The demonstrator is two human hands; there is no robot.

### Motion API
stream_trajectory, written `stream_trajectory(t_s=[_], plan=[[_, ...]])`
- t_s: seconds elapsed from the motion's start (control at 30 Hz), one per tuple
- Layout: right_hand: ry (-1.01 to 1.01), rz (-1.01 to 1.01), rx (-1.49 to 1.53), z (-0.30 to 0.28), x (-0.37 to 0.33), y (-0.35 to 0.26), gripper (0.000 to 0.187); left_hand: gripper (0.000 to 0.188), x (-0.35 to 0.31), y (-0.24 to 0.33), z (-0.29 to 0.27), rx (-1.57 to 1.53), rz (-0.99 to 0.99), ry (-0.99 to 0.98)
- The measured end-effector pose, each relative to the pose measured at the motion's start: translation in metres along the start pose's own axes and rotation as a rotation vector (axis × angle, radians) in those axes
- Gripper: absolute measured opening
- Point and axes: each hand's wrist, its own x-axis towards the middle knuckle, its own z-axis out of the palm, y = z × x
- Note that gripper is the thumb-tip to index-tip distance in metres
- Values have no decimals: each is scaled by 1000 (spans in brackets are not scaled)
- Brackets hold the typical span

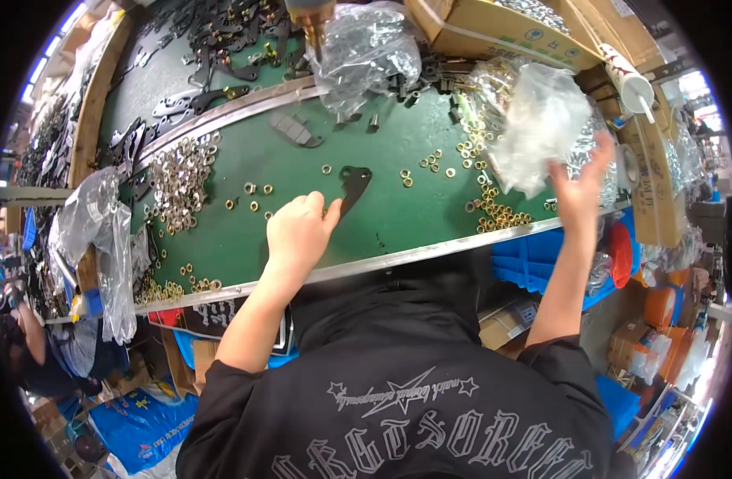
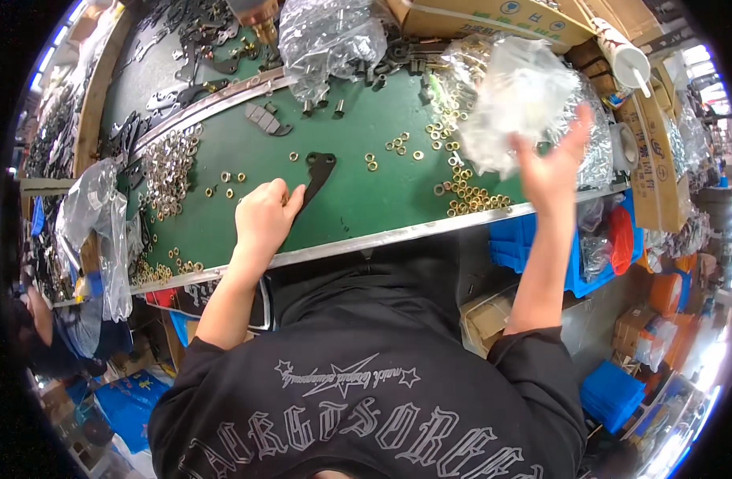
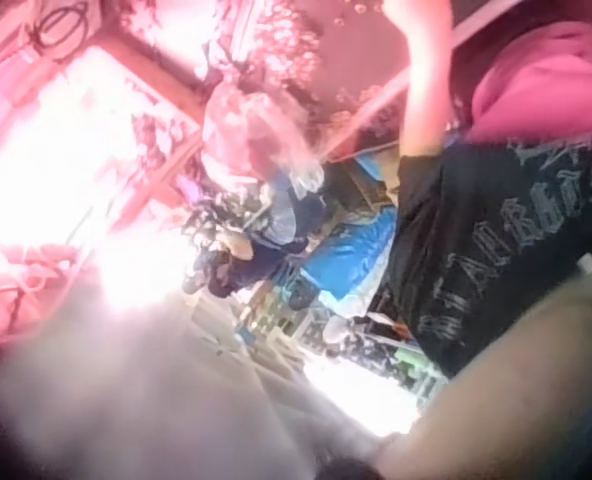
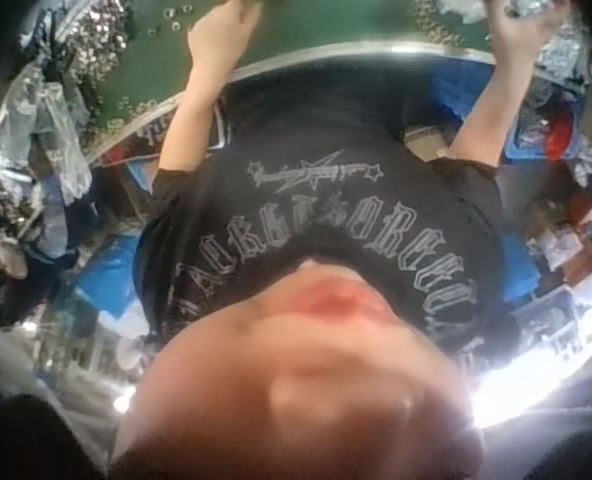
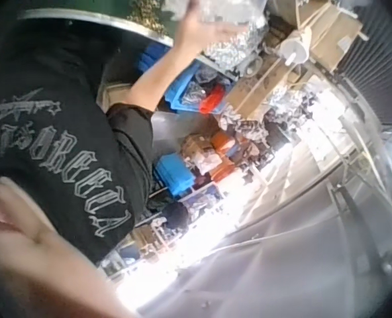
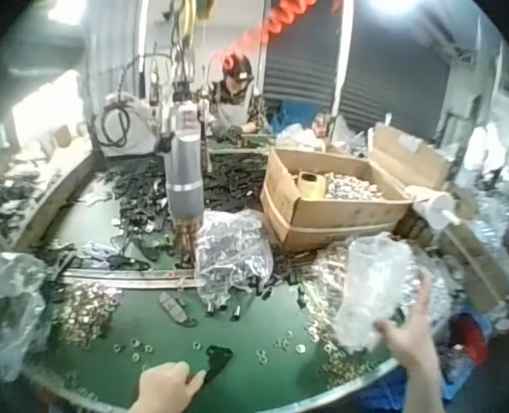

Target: Assembling small black plastic components with metal rings using an electric screwdriver at a manual workstation.

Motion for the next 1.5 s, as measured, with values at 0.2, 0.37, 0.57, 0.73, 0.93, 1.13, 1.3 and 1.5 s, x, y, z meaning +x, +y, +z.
stream_trajectory(t_s=[0.2,0.37,0.57,0.73,0.93,1.13,1.3,1.5], plan=[[-159,-161,-326,42,-12,37,47,19,-5,10,-15,-119,47,109],[133,106,183,14,9,44,26,13,-19,23,-29,-221,196,301],[191,45,719,25,70,31,16,12,-16,57,-18,-375,420,236],[201,36,1034,8,125,22,13,15,0,83,-4,-674,355,-43],[127,96,1310,-13,133,7,19,63,64,111,32,-1898,-531,-853],[-354,192,1782,-15,51,-48,38,74,133,144,60,-2719,-794,-490],[-456,-8,1537,-25,24,-6,48,71,144,143,74,-2515,-247,-544],[-529,233,1527,9,20,101,43,58,168,157,39,-2456,-339,-225]])
